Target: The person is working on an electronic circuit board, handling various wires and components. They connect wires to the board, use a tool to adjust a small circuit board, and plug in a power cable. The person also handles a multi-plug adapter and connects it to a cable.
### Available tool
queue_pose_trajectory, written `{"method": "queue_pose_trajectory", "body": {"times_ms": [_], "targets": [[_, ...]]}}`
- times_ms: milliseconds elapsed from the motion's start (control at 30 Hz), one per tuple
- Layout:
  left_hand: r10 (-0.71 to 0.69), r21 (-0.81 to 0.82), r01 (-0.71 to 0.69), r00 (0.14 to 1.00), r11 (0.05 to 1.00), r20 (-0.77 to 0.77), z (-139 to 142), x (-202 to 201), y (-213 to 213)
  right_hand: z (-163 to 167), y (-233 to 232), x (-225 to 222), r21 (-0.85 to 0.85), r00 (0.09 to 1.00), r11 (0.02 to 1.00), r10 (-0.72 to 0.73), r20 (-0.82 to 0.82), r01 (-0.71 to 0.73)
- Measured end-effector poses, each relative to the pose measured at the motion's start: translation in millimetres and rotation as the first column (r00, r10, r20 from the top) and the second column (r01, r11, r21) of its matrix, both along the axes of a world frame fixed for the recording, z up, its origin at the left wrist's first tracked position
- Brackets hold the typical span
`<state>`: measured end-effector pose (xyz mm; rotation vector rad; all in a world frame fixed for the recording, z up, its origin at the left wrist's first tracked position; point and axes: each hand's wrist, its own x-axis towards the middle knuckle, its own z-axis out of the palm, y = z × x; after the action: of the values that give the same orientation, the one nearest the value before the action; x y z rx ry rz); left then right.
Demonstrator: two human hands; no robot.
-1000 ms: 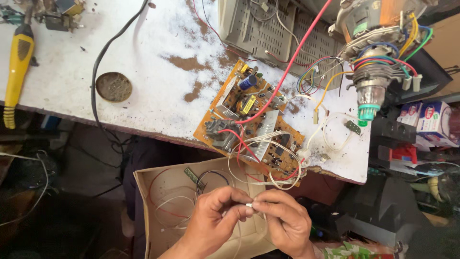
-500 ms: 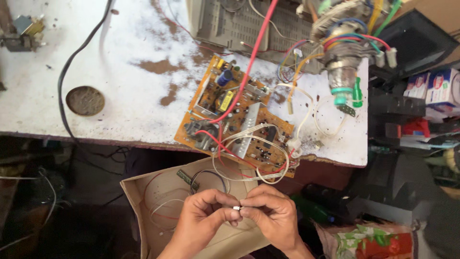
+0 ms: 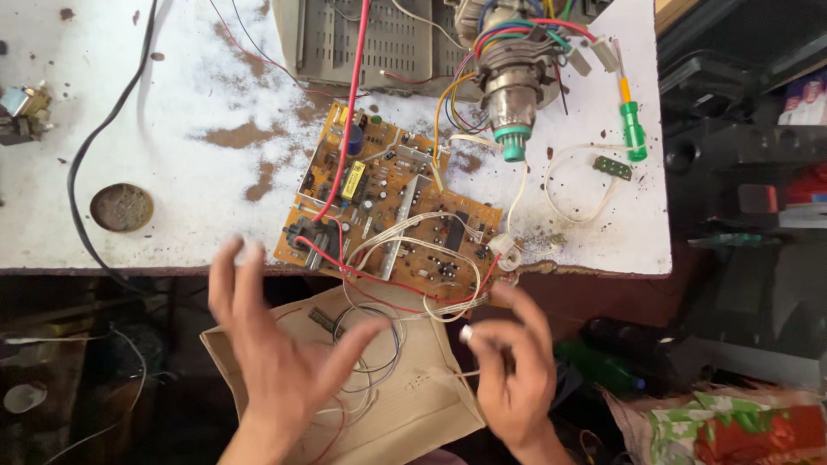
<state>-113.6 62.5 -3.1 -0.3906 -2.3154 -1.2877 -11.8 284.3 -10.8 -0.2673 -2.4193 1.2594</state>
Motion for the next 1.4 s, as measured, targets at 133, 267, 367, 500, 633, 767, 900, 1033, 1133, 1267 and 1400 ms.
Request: {"method": "queue_pose_trajectory", "body": {"times_ms": [133, 267, 367, 500, 633, 767, 900, 1033, 1133, 1267, 1400], "targets": [[-0.104, 0.007, 0.104, 0.988, 0.995, 0.115, 1, -28, 22, -11, 12, -17, -0.219, 0.990, 0.968, 0.135, 0.032, -0.125], [-0.203, 0.155, 0.174, 0.959, 0.973, 0.196, -10, -32, 23, -18, 7, -7, -0.190, 0.961, 0.970, 0.189, 0.202, -0.151], [-0.252, 0.162, 0.232, 0.962, 0.959, 0.110, -19, -25, 13, -22, 4, 8, -0.105, 0.945, 0.971, 0.236, 0.229, -0.217], [-0.282, 0.174, 0.267, 0.957, 0.948, 0.072, -27, -21, 7, -32, 2, 19, -0.185, 0.925, 0.968, 0.222, 0.310, -0.171], [-0.295, 0.160, 0.285, 0.955, 0.945, 0.043, -29, -25, 10, -44, 5, 18, -0.098, 0.950, 0.967, 0.252, 0.183, -0.237], [-0.294, 0.165, 0.285, 0.955, 0.944, 0.036, -29, -27, 12, -50, 7, 20, -0.122, 0.920, 0.978, 0.202, 0.335, -0.170], [-0.295, 0.168, 0.288, 0.955, 0.943, 0.020, -33, -28, 12, -53, 4, 20, -0.066, 0.950, 0.983, 0.185, 0.251, -0.174], [-0.289, 0.151, 0.283, 0.957, 0.947, 0.017, -34, -30, 12, -56, 3, 19, -0.104, 0.949, 0.985, 0.159, 0.271, -0.135], [-0.274, 0.128, 0.267, 0.961, 0.955, 0.039, -30, -31, 13, -54, 8, 16, -0.112, 0.953, 0.983, 0.173, 0.248, -0.149], [-0.202, 0.083, 0.191, 0.968, 0.978, 0.148, -26, -25, 15, -37, 17, 14, -0.239, 0.972, 0.967, 0.138, 0.192, -0.090], [-0.185, 0.214, 0.151, 0.972, 0.965, 0.146, -24, -4, 17, -9, 33, 18, -0.365, 0.994, 0.931, 0.062, 0.089, -0.026]]}}
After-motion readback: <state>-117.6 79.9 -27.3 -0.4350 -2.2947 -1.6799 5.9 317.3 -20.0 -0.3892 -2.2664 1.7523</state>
